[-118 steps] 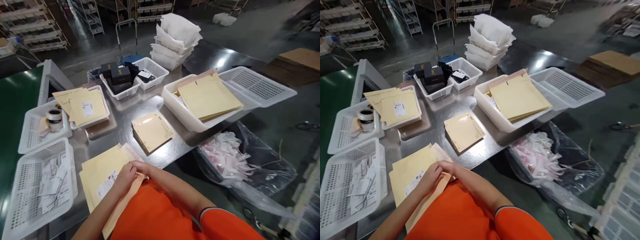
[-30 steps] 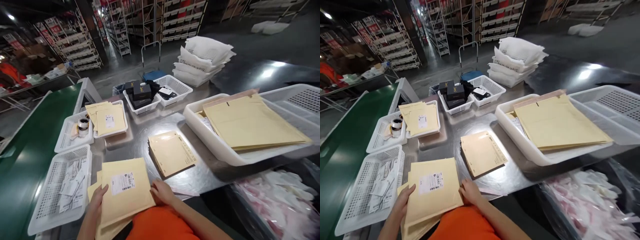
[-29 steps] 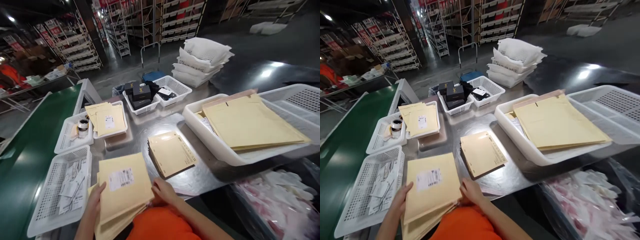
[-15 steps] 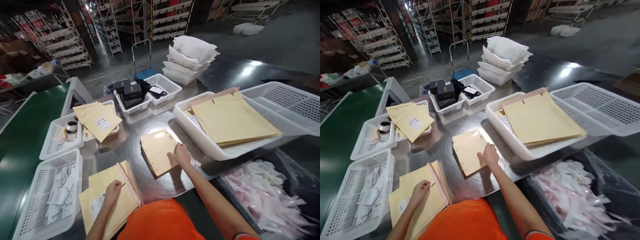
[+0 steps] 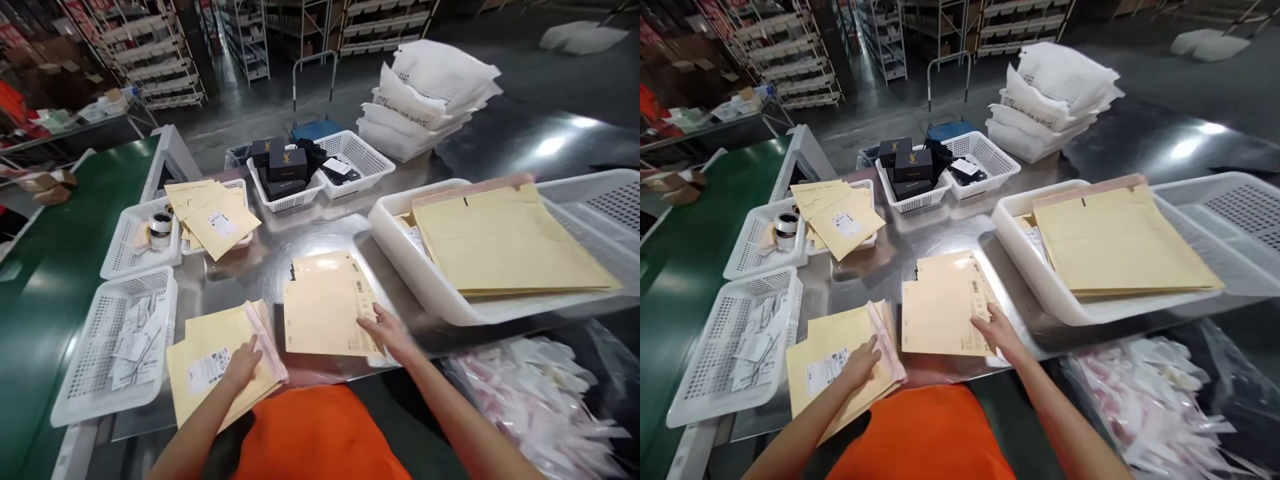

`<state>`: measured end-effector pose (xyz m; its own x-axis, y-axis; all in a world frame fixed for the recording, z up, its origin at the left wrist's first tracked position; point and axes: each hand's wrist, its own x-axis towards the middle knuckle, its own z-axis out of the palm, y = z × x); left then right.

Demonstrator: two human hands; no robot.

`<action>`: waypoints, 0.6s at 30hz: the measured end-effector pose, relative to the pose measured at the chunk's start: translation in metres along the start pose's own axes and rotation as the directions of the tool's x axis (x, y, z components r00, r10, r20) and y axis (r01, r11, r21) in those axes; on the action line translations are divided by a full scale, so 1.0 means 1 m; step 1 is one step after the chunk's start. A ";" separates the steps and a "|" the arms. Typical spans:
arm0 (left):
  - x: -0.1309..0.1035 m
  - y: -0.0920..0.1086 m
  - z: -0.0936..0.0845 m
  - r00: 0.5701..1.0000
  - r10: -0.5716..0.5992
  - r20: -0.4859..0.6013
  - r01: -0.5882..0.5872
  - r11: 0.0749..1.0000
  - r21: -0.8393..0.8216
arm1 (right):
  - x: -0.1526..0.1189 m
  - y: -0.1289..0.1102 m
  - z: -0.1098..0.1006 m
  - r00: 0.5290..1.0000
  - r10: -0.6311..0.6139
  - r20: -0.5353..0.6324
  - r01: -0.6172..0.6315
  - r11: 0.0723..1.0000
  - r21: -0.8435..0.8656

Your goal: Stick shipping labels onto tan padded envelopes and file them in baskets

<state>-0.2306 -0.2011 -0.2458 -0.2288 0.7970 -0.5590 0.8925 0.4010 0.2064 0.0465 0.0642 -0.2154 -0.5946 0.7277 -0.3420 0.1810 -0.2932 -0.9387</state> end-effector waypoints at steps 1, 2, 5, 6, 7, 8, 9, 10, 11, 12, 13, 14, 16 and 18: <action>-0.003 0.000 0.000 1.000 0.012 -0.021 -0.013 1.000 -0.016 | -0.002 0.006 0.023 0.999 -0.024 -0.034 0.026 0.998 0.057; -0.006 0.001 0.000 0.999 0.026 -0.046 -0.028 0.999 -0.032 | -0.002 0.011 0.045 0.996 -0.056 -0.072 0.062 0.994 0.092; -0.014 0.004 -0.002 0.991 0.065 -0.119 -0.073 0.995 -0.063 | 0.005 0.026 0.097 0.988 -0.134 -0.075 0.140 0.987 0.082; -0.015 0.005 -0.002 0.988 0.072 -0.137 -0.082 0.994 -0.067 | 0.007 0.030 0.105 0.988 -0.147 -0.047 0.149 0.987 0.059; -0.017 0.006 -0.003 0.986 0.077 -0.151 -0.088 0.994 -0.070 | 0.007 0.034 0.108 0.988 -0.152 -0.013 0.152 0.988 0.038; -0.017 0.007 -0.002 0.984 0.082 -0.158 -0.094 0.993 -0.072 | 0.006 0.038 0.107 0.989 -0.145 0.033 0.145 0.989 0.024; -0.018 0.008 -0.001 0.983 0.089 -0.159 -0.103 0.992 -0.077 | 0.004 0.041 0.103 0.988 -0.129 0.089 0.127 0.992 0.020; -0.018 0.011 0.000 0.983 0.103 -0.153 -0.116 0.990 -0.084 | 0.001 0.044 0.098 0.983 -0.106 0.152 0.104 0.994 0.021; -0.017 0.014 0.002 0.982 0.123 -0.142 -0.137 0.986 -0.093 | -0.001 0.047 0.093 0.972 -0.085 0.220 0.083 0.996 0.018; -0.016 0.019 0.004 0.980 0.151 -0.131 -0.165 0.981 -0.105 | -0.004 0.049 0.090 0.957 -0.068 0.282 0.068 0.998 0.008; -0.015 0.025 0.005 0.976 0.181 -0.121 -0.195 0.974 -0.119 | -0.005 0.050 0.091 0.943 -0.057 0.328 0.066 0.998 -0.016; -0.012 0.032 0.005 0.971 0.209 -0.116 -0.224 0.965 -0.134 | -0.006 0.051 0.096 0.931 -0.052 0.360 0.081 0.994 -0.066; -0.008 0.045 0.002 0.960 0.249 -0.125 -0.267 0.949 -0.166 | -0.005 0.053 0.116 0.900 -0.033 0.434 0.160 0.953 -0.259; -0.006 0.054 -0.006 0.953 0.262 -0.152 -0.289 0.938 -0.193 | 0.000 0.055 0.143 0.856 0.017 0.517 0.248 0.863 -0.440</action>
<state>-0.1830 -0.1817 -0.2267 -0.0428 0.9333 -0.3566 0.8281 0.2328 0.5099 -0.0559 -0.0407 -0.2605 -0.9107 0.2976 -0.2865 0.3530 0.2003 -0.9140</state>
